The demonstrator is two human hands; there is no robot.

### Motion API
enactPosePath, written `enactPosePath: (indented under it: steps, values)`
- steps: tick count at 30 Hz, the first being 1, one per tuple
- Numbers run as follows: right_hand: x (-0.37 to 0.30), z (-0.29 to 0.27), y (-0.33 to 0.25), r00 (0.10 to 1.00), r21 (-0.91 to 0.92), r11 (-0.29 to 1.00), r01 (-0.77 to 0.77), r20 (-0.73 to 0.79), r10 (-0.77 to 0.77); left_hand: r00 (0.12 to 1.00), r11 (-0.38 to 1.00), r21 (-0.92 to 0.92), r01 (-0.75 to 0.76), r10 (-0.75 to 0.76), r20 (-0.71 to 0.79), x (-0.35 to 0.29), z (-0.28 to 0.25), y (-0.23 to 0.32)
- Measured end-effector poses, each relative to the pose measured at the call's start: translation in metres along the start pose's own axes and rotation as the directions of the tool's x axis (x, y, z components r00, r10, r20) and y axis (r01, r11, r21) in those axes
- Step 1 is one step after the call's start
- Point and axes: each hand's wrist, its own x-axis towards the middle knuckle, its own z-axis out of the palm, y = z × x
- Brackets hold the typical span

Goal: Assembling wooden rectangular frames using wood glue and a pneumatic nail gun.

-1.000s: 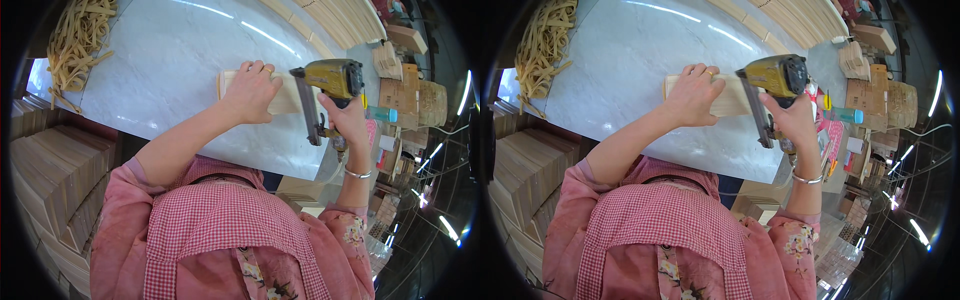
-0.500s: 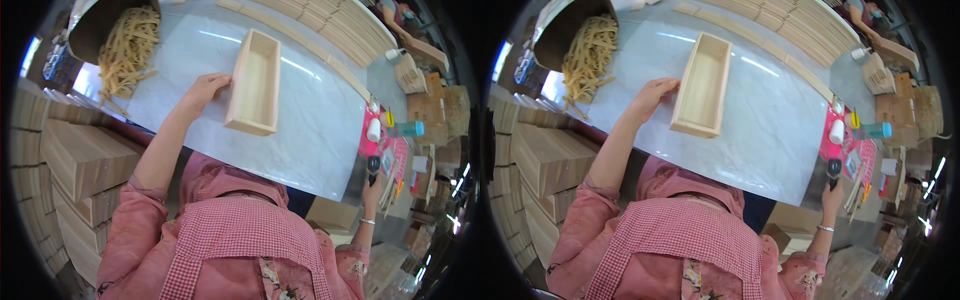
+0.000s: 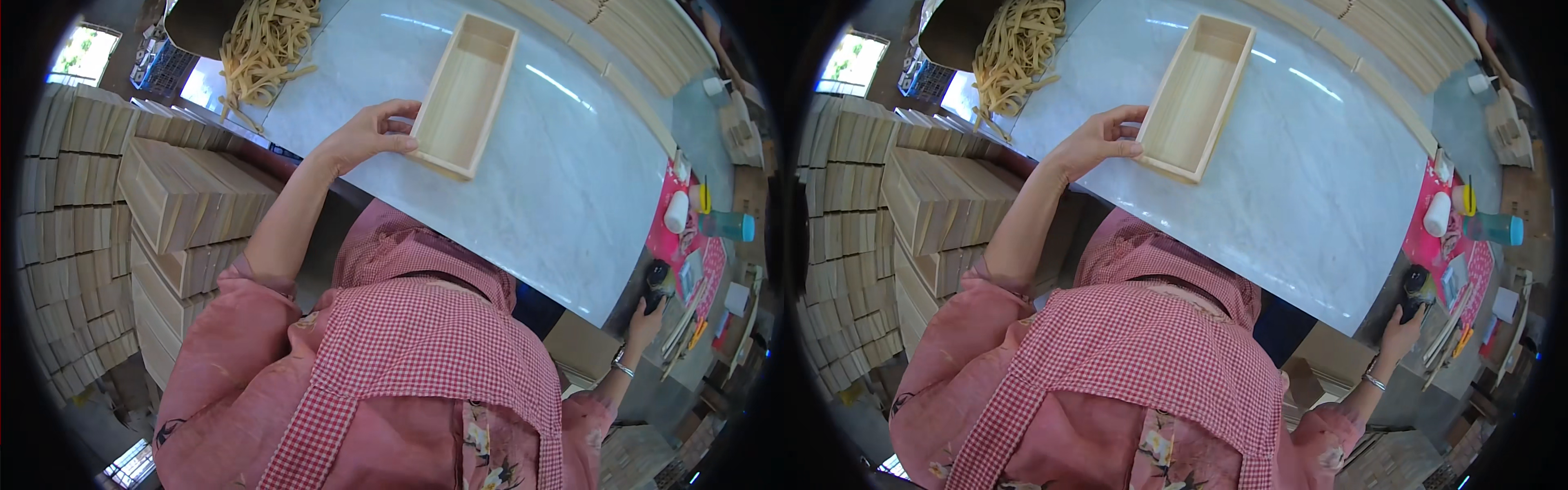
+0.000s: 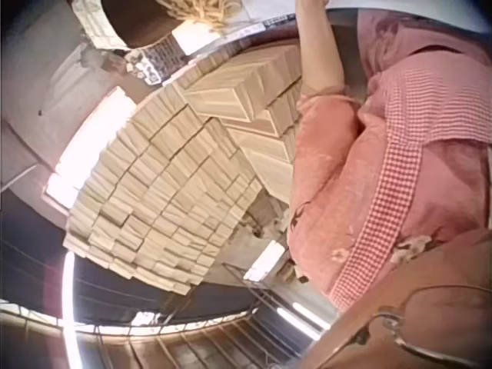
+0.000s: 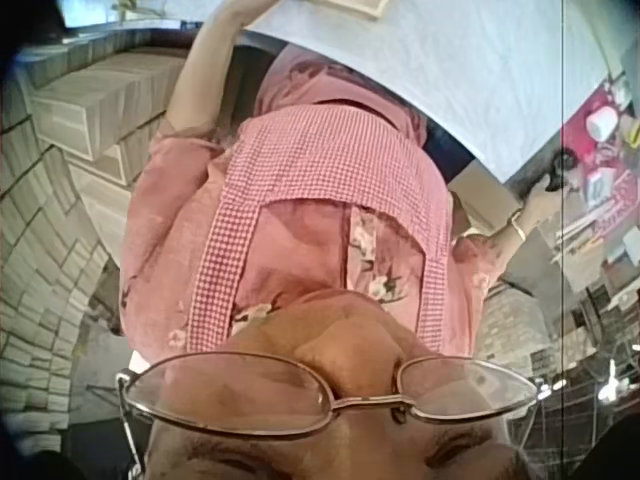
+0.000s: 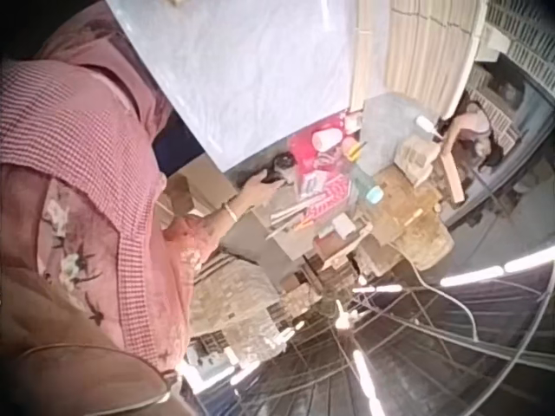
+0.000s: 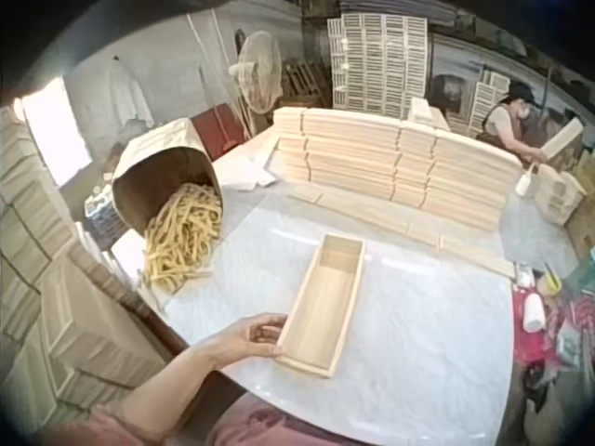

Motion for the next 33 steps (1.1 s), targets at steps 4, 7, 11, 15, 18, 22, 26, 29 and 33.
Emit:
enactPosePath:
  steps: [4, 7, 11, 15, 18, 22, 26, 29, 33]
  values:
    - [0.006, -0.020, -0.027, 0.993, 0.077, 0.997, -0.007, -0.120, 0.016, 1.000, 0.999, 0.046, -0.011, 0.010, 0.015, -0.004, 0.004, 0.007]
    - [0.011, -0.053, -0.106, 0.998, 0.404, 0.915, 0.020, -0.066, 0.007, 1.000, 0.997, 0.073, -0.003, 0.003, -0.001, 0.004, 0.005, 0.014]
    - [-0.007, -0.023, -0.214, 0.938, 0.598, 0.723, 0.345, -0.215, -0.270, 0.973, 0.982, 0.102, 0.162, -0.141, -0.183, -0.003, 0.005, 0.025]
    - [-0.047, -0.036, -0.312, 0.884, 0.792, 0.510, 0.335, -0.077, -0.461, 0.942, 0.800, 0.585, 0.136, 0.079, -0.327, 0.048, 0.031, 0.002]
    - [-0.069, -0.051, -0.343, 0.811, 0.827, 0.407, 0.388, -0.097, -0.576, 0.879, 0.925, 0.322, 0.200, -0.024, -0.477, 0.044, 0.054, 0.001]
    - [-0.073, -0.057, -0.344, 0.757, 0.866, 0.355, 0.353, -0.041, -0.652, 0.863, 0.984, 0.172, 0.041, 0.052, -0.502, -0.032, 0.049, 0.046]
    - [-0.072, -0.053, -0.358, 0.743, 0.880, 0.356, 0.313, 0.006, -0.669, 0.555, 0.977, 0.069, -0.203, 0.173, -0.813, -0.187, 0.016, 0.111]
    - [-0.076, -0.056, -0.370, 0.713, 0.899, 0.326, 0.292, 0.023, -0.701, 0.094, 0.901, 0.189, -0.390, 0.243, -0.966, -0.305, 0.002, 0.130]
    - [-0.089, -0.060, -0.379, 0.673, 0.910, 0.308, 0.277, 0.045, -0.738, -0.192, 0.924, 0.339, -0.174, 0.306, -0.932, -0.394, -0.033, 0.109]
